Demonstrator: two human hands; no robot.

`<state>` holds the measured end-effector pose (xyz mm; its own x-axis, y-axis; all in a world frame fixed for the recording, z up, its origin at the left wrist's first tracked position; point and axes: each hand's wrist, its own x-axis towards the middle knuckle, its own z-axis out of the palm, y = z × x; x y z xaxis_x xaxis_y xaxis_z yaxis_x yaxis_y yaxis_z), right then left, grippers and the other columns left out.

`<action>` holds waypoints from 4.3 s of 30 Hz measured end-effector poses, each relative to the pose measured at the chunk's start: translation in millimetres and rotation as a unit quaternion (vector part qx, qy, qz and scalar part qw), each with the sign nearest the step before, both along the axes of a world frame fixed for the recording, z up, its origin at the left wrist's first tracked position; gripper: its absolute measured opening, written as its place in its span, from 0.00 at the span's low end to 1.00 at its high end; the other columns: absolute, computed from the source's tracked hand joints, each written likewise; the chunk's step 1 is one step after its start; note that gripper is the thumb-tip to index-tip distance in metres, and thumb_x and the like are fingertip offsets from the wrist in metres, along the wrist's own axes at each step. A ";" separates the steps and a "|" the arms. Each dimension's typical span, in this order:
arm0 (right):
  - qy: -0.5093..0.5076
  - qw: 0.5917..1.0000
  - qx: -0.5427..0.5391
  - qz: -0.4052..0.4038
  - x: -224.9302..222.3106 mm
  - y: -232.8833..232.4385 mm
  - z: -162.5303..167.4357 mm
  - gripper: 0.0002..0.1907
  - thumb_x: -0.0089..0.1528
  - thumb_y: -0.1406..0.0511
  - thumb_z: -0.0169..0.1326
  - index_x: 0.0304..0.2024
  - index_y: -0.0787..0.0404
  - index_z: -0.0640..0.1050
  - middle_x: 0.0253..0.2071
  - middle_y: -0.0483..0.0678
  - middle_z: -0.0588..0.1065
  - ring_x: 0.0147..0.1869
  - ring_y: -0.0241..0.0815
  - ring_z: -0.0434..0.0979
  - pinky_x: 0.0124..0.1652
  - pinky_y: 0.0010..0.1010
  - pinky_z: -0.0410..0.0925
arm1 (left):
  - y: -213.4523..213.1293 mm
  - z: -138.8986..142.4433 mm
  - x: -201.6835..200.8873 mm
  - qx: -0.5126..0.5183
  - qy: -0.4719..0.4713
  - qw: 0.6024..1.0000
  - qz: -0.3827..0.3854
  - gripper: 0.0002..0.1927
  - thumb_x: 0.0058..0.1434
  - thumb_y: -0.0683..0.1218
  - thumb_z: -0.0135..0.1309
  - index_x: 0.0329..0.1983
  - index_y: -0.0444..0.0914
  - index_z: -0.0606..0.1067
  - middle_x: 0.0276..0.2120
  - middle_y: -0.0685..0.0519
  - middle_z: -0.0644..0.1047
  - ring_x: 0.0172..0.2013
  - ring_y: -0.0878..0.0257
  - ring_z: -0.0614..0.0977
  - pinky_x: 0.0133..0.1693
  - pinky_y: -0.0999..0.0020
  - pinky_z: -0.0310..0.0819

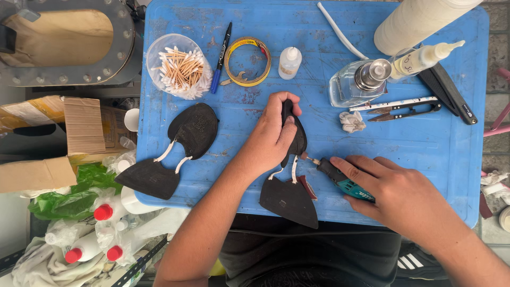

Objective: The person uses a rotary tool to grind and smooth the surface of black sandal soles. They then use a small knife to scrape and clean the soles, removing debris and smoothing the edges.

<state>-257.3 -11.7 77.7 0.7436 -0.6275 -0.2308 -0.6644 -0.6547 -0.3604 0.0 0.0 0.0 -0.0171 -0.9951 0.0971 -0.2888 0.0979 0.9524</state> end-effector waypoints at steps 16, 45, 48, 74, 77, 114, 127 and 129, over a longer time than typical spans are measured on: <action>-0.020 1.000 -0.018 -0.005 6.1 -0.4 6.5 0.37 0.49 0.57 0.66 0.62 0.49 0.75 0.54 0.41 0.78 0.46 0.43 0.81 0.37 0.35 0.76 | -1.0 4.0 1.5 0.007 0.011 1.000 -0.001 0.17 0.71 0.36 0.43 0.61 0.34 0.61 0.48 0.48 0.73 0.50 0.60 0.78 0.55 0.64 0.73; 0.042 0.991 -0.110 0.060 6.7 -33.5 12.5 0.40 0.50 0.54 0.65 0.66 0.43 0.72 0.50 0.40 0.79 0.39 0.42 0.83 0.31 0.32 0.75 | -42.9 22.5 20.9 0.004 -0.002 0.979 -0.206 0.15 0.71 0.40 0.41 0.47 0.33 0.80 0.33 0.49 0.85 0.33 0.62 0.88 0.40 0.68 0.82; 0.053 0.991 -0.103 0.064 8.5 -34.3 9.6 0.38 0.53 0.55 0.64 0.67 0.44 0.71 0.50 0.41 0.78 0.38 0.44 0.81 0.30 0.34 0.74 | -43.3 20.8 19.0 0.025 -0.007 0.981 -0.194 0.15 0.70 0.40 0.41 0.46 0.34 0.80 0.33 0.49 0.85 0.32 0.62 0.88 0.39 0.68 0.82; 0.108 0.989 -0.042 0.092 14.1 -27.4 17.3 0.43 0.51 0.55 0.63 0.70 0.45 0.69 0.47 0.41 0.76 0.44 0.43 0.80 0.37 0.36 0.76 | -35.6 28.8 7.8 0.071 -0.010 0.990 -0.123 0.15 0.71 0.41 0.41 0.43 0.34 0.80 0.27 0.51 0.83 0.25 0.63 0.85 0.30 0.68 0.79; 0.110 0.989 -0.046 0.088 13.2 -26.6 16.7 0.43 0.52 0.56 0.63 0.71 0.45 0.69 0.47 0.42 0.75 0.43 0.43 0.80 0.37 0.37 0.76 | -33.9 28.8 7.1 0.086 0.002 0.989 -0.122 0.15 0.71 0.41 0.40 0.43 0.34 0.80 0.27 0.51 0.83 0.24 0.63 0.85 0.30 0.69 0.79; 0.085 0.989 -0.020 0.121 12.8 -16.0 13.9 0.44 0.51 0.54 0.64 0.71 0.47 0.68 0.48 0.44 0.75 0.44 0.44 0.80 0.34 0.35 0.75 | -34.3 25.5 5.7 0.034 -0.016 0.994 -0.104 0.16 0.72 0.42 0.40 0.46 0.34 0.80 0.30 0.52 0.84 0.31 0.62 0.84 0.37 0.67 0.78; 0.135 0.986 -0.034 0.086 13.7 -16.2 14.9 0.44 0.53 0.55 0.63 0.72 0.45 0.67 0.51 0.43 0.74 0.44 0.44 0.80 0.35 0.34 0.76 | -33.0 29.7 7.6 0.135 0.031 0.985 -0.102 0.15 0.71 0.42 0.39 0.46 0.35 0.79 0.31 0.52 0.83 0.28 0.61 0.84 0.34 0.66 0.79; 0.071 0.990 -0.017 0.119 15.3 -14.2 15.0 0.44 0.50 0.54 0.64 0.70 0.46 0.69 0.47 0.44 0.75 0.43 0.44 0.80 0.34 0.34 0.76 | -32.6 29.1 7.8 0.054 -0.024 0.993 -0.106 0.16 0.71 0.42 0.40 0.47 0.35 0.80 0.31 0.52 0.84 0.31 0.62 0.83 0.36 0.67 0.77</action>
<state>-242.0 -25.9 92.7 0.8323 -0.4481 -0.3262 -0.5330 -0.8085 -0.2493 7.8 -32.6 29.1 -0.2290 -0.9733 -0.0165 -0.3188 0.0589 0.9460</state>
